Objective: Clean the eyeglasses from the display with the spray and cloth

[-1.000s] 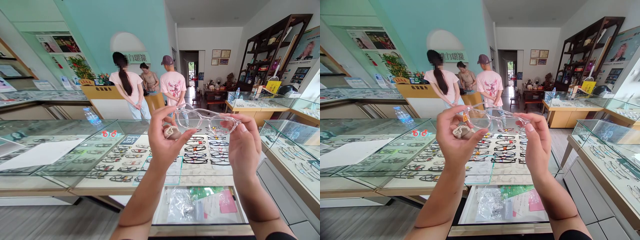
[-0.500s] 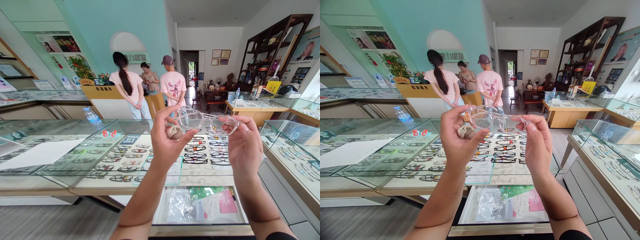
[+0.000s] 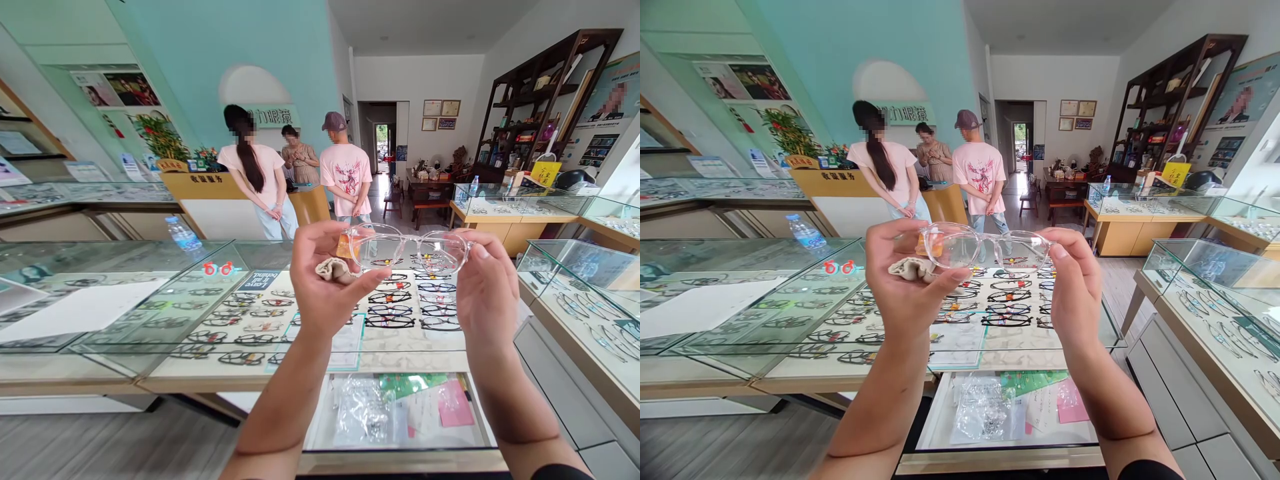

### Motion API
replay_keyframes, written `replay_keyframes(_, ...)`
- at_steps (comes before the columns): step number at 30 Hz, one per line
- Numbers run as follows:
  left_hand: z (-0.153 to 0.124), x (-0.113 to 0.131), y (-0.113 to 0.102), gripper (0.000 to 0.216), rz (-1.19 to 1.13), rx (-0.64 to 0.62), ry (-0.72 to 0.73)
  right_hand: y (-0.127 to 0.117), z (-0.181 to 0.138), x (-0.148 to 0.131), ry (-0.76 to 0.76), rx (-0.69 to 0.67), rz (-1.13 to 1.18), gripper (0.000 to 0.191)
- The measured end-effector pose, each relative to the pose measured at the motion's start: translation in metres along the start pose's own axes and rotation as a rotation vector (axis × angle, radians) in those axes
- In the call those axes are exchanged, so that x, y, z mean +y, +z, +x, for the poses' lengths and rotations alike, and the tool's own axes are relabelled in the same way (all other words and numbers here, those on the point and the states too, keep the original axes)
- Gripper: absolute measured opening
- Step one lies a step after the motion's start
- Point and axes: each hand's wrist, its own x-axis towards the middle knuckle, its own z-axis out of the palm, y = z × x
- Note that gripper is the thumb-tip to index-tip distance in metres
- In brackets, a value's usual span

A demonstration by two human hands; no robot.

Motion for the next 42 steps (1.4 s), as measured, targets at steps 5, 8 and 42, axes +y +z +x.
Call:
replay_keyframes(5, 0.000, 0.004, -0.001, 0.055, -0.064, 0.004, -0.059, 0.000, 0.003, 0.001, 0.050, -0.034, -0.007, 0.017)
replay_keyframes(8, 0.002, 0.004, 0.000, 0.056, -0.151, -0.006, -0.053, 0.001, 0.003, -0.001, 0.074, -0.053, -0.032, 0.018)
replay_keyframes(42, 0.003, -0.016, 0.000, 0.049, -0.445, 0.002, -0.293, -0.004, -0.005, 0.002, 0.064, -0.058, -0.037, 0.017)
